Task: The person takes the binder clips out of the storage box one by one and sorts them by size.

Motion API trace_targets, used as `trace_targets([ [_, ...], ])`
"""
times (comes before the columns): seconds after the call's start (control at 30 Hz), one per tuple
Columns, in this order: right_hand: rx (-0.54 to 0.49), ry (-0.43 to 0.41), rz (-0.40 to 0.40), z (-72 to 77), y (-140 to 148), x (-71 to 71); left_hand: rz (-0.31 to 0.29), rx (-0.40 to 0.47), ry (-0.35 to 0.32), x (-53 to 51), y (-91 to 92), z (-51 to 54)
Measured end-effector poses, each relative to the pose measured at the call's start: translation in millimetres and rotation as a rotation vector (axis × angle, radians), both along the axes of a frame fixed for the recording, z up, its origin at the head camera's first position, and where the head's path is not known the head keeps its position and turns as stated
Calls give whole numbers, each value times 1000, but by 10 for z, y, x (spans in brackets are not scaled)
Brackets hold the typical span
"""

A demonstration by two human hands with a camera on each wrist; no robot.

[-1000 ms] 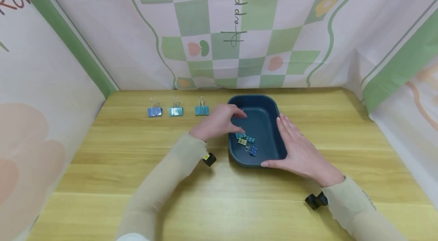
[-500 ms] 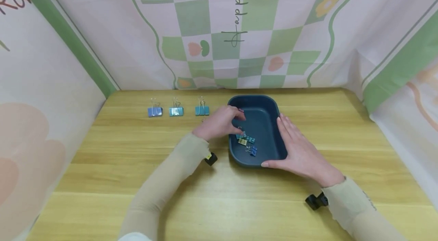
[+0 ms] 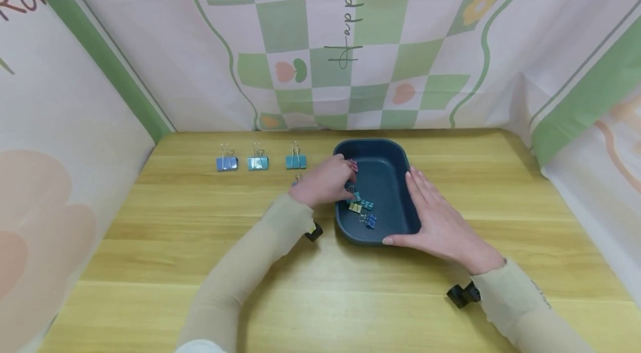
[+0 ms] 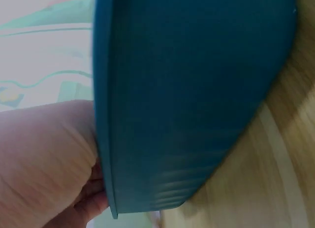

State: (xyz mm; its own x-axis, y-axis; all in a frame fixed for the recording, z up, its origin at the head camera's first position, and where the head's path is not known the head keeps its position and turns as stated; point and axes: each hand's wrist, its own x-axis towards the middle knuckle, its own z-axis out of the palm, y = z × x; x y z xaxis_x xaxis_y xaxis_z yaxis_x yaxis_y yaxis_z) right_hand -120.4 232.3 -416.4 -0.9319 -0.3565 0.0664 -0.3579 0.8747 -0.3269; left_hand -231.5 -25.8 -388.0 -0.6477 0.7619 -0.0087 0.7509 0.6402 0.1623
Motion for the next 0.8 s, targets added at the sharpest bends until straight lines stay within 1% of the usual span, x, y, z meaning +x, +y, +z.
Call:
trace_targets([
  [0.1,2,-12,-4,-3,3,-1,-1,-29,20,-4,31,-12],
  [0.3,1,-20,-5,-8,2,-10,9,-52,42,13,59,-10],
  [0.53,-4,-12,-2,-2,7,-10,15,-114,107,57,92,26],
  [0.63,-4,-15,-4,1,4,-8,-6,-98,111,52,86,31],
  [0.8,-5,-20,-8,10,-3,-8,-48,-13,44,29,45,32],
])
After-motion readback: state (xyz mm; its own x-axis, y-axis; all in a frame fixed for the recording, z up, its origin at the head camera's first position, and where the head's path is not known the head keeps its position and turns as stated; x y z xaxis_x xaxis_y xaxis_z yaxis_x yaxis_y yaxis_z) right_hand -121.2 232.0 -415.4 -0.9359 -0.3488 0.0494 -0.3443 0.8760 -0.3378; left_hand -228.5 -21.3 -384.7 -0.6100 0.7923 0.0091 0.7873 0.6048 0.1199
